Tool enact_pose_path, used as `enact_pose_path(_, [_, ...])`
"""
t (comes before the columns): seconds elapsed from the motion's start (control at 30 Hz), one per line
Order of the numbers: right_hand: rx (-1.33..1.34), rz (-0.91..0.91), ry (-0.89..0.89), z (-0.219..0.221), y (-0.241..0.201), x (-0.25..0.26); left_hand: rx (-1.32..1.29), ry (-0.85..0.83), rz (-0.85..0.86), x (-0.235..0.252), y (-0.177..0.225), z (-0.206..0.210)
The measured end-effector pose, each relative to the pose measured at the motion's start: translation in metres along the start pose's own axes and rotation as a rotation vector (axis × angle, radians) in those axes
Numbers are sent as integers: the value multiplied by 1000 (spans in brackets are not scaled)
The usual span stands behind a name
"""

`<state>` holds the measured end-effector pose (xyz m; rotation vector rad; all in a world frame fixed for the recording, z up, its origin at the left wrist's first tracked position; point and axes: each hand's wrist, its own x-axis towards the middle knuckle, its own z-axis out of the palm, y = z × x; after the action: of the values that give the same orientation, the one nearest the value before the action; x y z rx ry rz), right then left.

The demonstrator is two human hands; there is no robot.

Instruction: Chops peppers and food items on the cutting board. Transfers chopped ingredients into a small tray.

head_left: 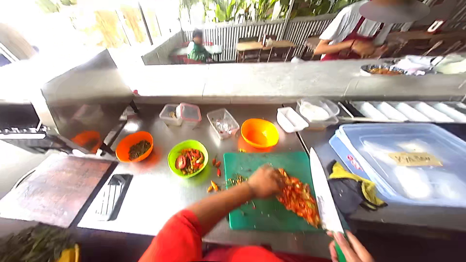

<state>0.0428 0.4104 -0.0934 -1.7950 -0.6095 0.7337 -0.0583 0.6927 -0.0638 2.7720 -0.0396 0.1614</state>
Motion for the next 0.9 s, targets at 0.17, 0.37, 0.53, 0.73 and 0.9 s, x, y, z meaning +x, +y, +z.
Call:
enact_pose_path(0.17, [-209, 90, -150, 18, -10, -15, -57, 72, -490, -63, -100, -63])
enact_pose_path(0.37, [-442, 48, -287, 37, 1, -19, 177, -317, -592, -87, -134, -75])
enact_pose_path(0.53, [-527, 166, -300, 40, -3, -23, 272, -450, -603, -67, -123, -38])
enact_pose_path(0.73, [-629, 219, -375, 44, 2, -23, 133, -199, -628, -71, -117, -43])
enact_pose_path(0.9, [-605, 355, -355, 55, -16, 2, -349, 62, -456, -52, -44, -34])
